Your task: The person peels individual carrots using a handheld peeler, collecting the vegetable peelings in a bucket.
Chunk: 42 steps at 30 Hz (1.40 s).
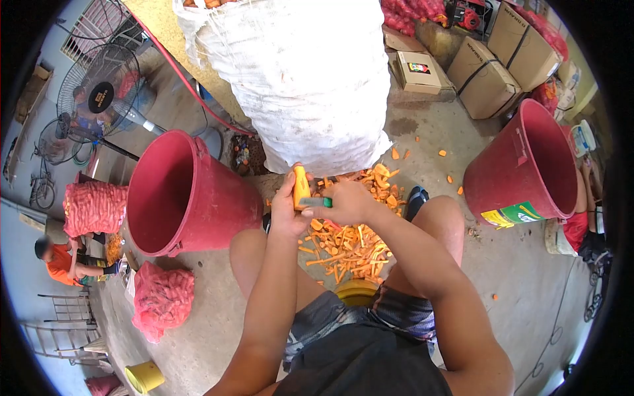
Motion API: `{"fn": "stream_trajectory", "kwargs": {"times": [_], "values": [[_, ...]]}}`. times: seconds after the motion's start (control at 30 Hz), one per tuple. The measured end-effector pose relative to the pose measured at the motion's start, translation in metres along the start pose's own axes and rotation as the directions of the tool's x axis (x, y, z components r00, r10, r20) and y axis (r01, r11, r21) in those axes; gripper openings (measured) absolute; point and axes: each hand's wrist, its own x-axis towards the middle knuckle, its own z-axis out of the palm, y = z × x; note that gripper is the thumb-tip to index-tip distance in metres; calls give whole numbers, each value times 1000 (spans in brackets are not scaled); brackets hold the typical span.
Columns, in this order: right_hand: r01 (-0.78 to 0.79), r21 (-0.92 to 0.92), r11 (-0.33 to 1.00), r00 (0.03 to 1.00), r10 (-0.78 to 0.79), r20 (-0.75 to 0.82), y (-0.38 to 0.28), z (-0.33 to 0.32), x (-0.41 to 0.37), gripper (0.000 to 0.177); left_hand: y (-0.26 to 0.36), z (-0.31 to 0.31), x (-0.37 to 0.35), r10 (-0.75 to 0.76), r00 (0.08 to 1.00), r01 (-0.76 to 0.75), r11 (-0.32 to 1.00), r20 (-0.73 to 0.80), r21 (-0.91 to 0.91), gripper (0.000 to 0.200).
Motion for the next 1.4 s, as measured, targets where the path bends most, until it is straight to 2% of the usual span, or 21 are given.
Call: {"fn": "stream_trajectory", "kwargs": {"times": [0.07, 0.13, 0.23, 0.33, 0.47, 0.6, 0.7, 0.77, 0.9, 0.97, 1.0, 1.07, 1.1, 1.13, 1.17, 1.2, 1.27, 1.3, 1.33, 1.37, 1.4], "values": [[-37, 79, 996, 999, 37, 5, 4, -4, 3, 85, -1, -7, 2, 15, 999, -15, 1000, -51, -4, 28], [26, 120, 992, 987, -7, -158, 7, -7, 2, 83, -2, -9, 2, 88, 982, -75, 993, -165, 88, 29], [25, 102, 994, 977, -3, -215, 2, -7, 0, 83, -5, -13, 6, 70, 972, -56, 996, -226, 67, 32], [15, 61, 998, 955, 4, -295, 0, -2, 2, 82, -10, -21, 13, 38, 984, -29, 998, -172, 50, 24], [-50, 106, 993, 962, 77, -262, -1, -5, 5, 82, -16, -15, 13, 52, 986, -45, 998, -157, 47, 23], [-52, 23, 998, 955, 57, -292, -6, -6, 2, 80, -16, -18, 15, 41, 984, -31, 998, -175, 61, 24], [-94, 0, 996, 947, 89, -307, -12, -4, 2, 79, -16, -10, 12, 28, 975, -25, 1000, -219, 20, 27], [-100, 5, 995, 941, 96, -325, -12, -3, 3, 78, -17, -2, 11, 60, 939, -64, 998, -340, 0, 31], [-136, -3, 991, 964, 132, -229, -7, -17, 5, 72, -10, -25, 15, 83, 964, -104, 992, -251, -72, 31], [-127, 0, 992, 975, 125, -185, 2, -21, 3, 66, 3, -16, 10, 123, 931, -101, 992, -345, 81, 32], [-106, 57, 993, 971, 116, -209, 13, -17, 5, 57, 18, -23, 10, 116, 964, -97, 991, -239, 93, 32], [-48, 243, 969, 967, 107, -233, 29, -25, 1, 36, 71, -34, -1, 212, 977, -208, 949, -7, -236, 31], [-52, 243, 969, 963, 113, -243, 35, -29, -2, 36, 98, -30, -5, 434, 892, -366, 857, 125, -363, 45], [9, 241, 970, 952, 66, -300, 41, -31, -4, 34, 123, -16, -15, 541, 833, -429, 762, 113, -485, 80], [73, 235, 969, 935, 15, -353, 43, -33, -6, 31, 145, -11, -24, 558, 827, -446, 718, 60, -534, 113], [78, 231, 970, 934, 10, -357, 39, -36, -6, 31, 155, -2, -29, 586, 810, -469, 660, 11, -587, 126], [2, 597, 802, 979, 119, -163, 29, -42, -5, 39, 156, -5, -20, 642, 766, -596, 722, 20, -351, 111], [9, 594, 804, 978, 116, -171, 20, -43, -3, 39, 142, 6, -18, 666, 746, -653, 731, -3, -198, 104], [-21, 777, 629, 984, 150, -95, 9, -44, 0, 45, 127, 14, -10, 656, 732, -628, 754, 185, -189, 86], [-59, 909, 413, 986, 164, -11, 1, -47, 0, 52, 108, 26, -6, 655, 728, -643, 755, 202, -129, 75], [-98, 955, 281, 991, 120, 66, -4, -55, -3, 59, 92, 42, -1, 675, 718, -678, 733, 172, -50, 68]]}}
